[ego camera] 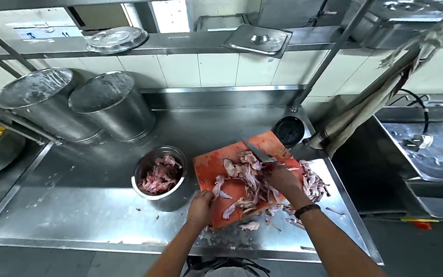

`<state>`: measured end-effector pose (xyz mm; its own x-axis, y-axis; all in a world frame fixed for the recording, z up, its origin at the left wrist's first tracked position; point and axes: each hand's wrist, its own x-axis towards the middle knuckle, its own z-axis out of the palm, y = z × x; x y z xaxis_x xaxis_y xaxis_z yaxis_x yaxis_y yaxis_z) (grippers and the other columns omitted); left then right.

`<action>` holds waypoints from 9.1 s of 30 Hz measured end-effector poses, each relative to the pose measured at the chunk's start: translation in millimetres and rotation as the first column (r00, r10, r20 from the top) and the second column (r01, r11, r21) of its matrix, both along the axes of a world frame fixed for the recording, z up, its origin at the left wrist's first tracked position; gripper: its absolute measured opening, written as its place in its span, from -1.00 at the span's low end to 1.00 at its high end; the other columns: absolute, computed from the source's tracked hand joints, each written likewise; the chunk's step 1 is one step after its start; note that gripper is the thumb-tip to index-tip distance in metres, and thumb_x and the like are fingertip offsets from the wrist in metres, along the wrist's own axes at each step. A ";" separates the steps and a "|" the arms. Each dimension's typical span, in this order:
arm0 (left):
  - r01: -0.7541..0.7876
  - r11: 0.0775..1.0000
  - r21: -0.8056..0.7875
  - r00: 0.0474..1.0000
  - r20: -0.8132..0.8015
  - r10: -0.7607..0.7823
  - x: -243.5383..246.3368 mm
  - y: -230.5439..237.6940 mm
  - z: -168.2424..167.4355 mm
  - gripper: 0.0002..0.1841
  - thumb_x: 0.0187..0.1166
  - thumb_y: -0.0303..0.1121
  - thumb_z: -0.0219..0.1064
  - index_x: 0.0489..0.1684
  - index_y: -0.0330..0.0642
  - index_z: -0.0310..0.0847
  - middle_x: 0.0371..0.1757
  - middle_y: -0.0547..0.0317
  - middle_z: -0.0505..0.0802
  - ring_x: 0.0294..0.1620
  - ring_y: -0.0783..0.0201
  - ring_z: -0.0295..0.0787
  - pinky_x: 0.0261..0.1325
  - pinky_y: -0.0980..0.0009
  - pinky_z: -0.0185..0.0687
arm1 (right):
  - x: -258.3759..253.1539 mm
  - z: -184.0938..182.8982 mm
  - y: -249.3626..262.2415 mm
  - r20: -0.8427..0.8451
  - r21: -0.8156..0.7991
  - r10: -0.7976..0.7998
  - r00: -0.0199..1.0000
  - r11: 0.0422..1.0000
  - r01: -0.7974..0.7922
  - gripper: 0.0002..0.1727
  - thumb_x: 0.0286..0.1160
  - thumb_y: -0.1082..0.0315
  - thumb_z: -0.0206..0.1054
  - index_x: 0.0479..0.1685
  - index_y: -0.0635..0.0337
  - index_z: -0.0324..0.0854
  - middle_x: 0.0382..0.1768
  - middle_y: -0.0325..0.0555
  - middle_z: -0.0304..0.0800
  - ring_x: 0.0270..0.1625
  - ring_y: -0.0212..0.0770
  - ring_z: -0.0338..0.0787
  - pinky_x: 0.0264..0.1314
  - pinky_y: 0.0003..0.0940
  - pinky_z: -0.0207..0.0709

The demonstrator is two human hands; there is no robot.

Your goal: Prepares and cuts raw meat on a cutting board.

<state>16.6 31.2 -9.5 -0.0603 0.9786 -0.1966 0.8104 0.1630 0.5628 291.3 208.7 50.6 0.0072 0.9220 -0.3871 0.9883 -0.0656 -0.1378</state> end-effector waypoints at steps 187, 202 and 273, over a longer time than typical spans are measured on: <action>0.086 0.959 -0.270 0.924 0.381 0.025 -129.5 -140.0 6.7 -0.49 0.53 -0.09 0.47 0.35 -0.19 0.62 -0.04 0.00 0.90 -0.07 0.08 0.90 0.13 0.01 0.81 | -144.5 -8.6 -81.3 -0.068 0.172 0.082 0.994 0.983 -0.069 -0.56 0.68 0.25 0.14 0.49 -0.02 0.64 0.50 0.10 0.64 0.28 0.15 0.83 0.26 0.15 0.72; -0.099 0.989 -0.112 0.772 0.618 0.147 -41.8 -45.2 51.7 -0.53 0.58 -0.22 0.40 0.44 -0.18 0.56 0.30 0.08 0.79 0.20 0.24 0.83 0.23 0.22 0.83 | -128.3 7.6 -113.7 -0.875 -0.344 -0.340 0.346 0.938 0.052 -0.70 0.73 0.25 0.25 0.17 0.30 0.63 -0.39 -0.06 0.79 -0.54 -0.25 0.72 -0.49 -0.33 0.65; 0.326 0.859 0.395 0.885 0.192 -0.424 8.7 -13.8 92.2 -0.78 0.52 -0.13 0.39 -0.05 0.00 0.79 0.29 0.25 0.83 0.66 0.08 0.48 0.66 -0.09 0.41 | -69.0 89.5 -141.8 -0.584 -0.163 0.272 0.765 0.884 -0.439 -0.57 0.79 0.11 -0.02 -0.29 0.21 0.63 -0.42 -0.03 0.61 -0.28 -0.06 0.66 -0.10 0.03 0.51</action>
